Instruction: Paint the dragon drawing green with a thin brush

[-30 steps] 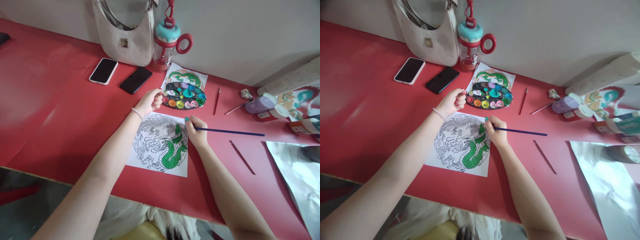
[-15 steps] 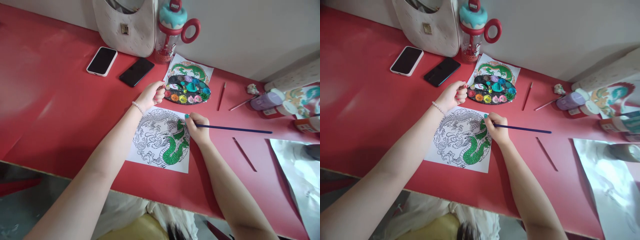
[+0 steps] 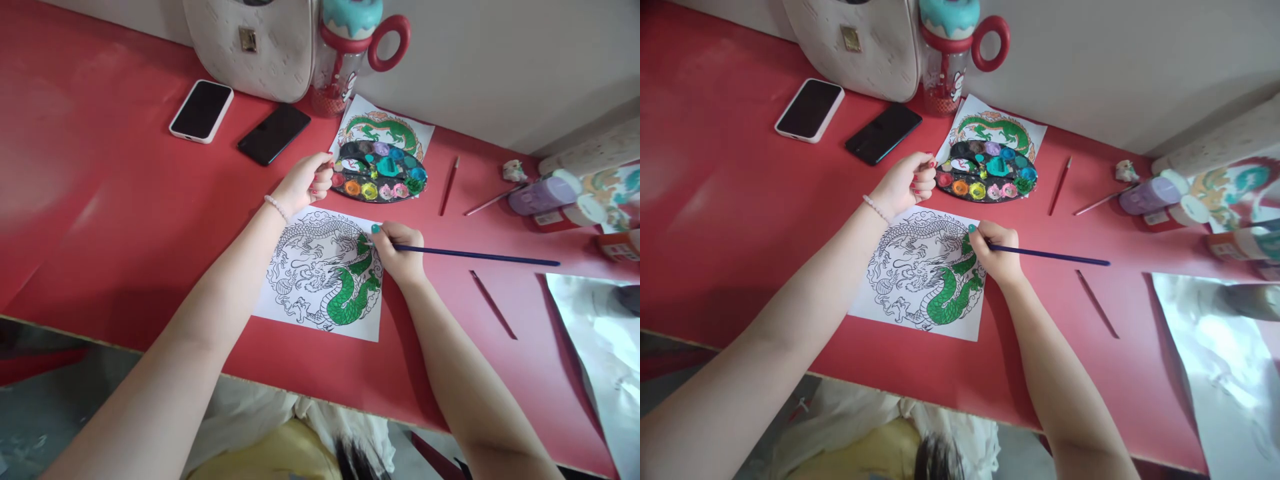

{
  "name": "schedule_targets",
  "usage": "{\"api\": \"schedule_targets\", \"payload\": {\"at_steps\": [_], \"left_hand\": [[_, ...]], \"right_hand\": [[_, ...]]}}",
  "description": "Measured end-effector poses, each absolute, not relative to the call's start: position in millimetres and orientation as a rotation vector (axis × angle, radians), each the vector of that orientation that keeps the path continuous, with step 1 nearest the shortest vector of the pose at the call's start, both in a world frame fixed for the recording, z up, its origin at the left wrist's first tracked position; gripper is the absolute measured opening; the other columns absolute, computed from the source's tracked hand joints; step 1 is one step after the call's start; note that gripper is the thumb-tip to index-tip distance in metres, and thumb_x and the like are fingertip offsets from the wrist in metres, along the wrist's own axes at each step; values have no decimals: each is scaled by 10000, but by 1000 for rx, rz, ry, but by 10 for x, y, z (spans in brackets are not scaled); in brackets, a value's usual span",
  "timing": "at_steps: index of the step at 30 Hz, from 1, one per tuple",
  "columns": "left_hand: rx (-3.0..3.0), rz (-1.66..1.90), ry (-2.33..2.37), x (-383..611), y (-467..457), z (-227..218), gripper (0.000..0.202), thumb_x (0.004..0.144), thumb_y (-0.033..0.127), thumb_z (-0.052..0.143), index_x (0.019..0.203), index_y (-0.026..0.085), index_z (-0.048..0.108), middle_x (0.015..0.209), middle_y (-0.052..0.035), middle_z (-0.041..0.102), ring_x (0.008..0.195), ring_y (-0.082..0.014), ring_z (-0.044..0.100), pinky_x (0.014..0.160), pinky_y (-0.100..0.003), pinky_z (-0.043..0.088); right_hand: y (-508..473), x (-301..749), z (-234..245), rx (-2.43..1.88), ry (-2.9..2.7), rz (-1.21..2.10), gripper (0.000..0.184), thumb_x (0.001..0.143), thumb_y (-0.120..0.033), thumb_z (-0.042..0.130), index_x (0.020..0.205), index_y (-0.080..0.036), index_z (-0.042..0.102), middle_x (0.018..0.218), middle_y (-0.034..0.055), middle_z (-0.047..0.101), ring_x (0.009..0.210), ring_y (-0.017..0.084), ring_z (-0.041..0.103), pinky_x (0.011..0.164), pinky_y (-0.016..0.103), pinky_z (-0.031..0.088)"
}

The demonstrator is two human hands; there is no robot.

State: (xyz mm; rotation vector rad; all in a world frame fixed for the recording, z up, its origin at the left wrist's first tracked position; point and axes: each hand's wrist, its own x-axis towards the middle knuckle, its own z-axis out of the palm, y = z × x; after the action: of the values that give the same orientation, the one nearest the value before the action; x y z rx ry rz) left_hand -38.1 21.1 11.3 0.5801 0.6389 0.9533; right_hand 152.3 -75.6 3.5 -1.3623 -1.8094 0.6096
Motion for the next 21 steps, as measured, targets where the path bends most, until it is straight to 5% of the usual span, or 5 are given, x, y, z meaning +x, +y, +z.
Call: {"api": "schedule_targets", "payload": {"at_steps": [7, 21], "left_hand": [[551, 947, 581, -388, 220, 96, 272, 872, 185, 393, 601, 164, 377, 431, 98, 162, 301, -8, 184, 319, -138, 115], [562, 957, 605, -385, 214, 105, 275, 867, 173, 401, 596, 167, 356, 443, 92, 142, 322, -2, 158, 344, -149, 84]], "right_hand": [[-728, 1593, 15, -1264, -1668, 773, 355, 739, -410, 590, 508, -179, 451, 479, -24, 418, 460, 73, 347, 447, 236, 283], [-743, 1581, 19, -1373, -1769, 745, 457, 793, -465, 521, 468, -169, 397, 461, -31, 307, 461, 65, 278, 429, 232, 218]]}}
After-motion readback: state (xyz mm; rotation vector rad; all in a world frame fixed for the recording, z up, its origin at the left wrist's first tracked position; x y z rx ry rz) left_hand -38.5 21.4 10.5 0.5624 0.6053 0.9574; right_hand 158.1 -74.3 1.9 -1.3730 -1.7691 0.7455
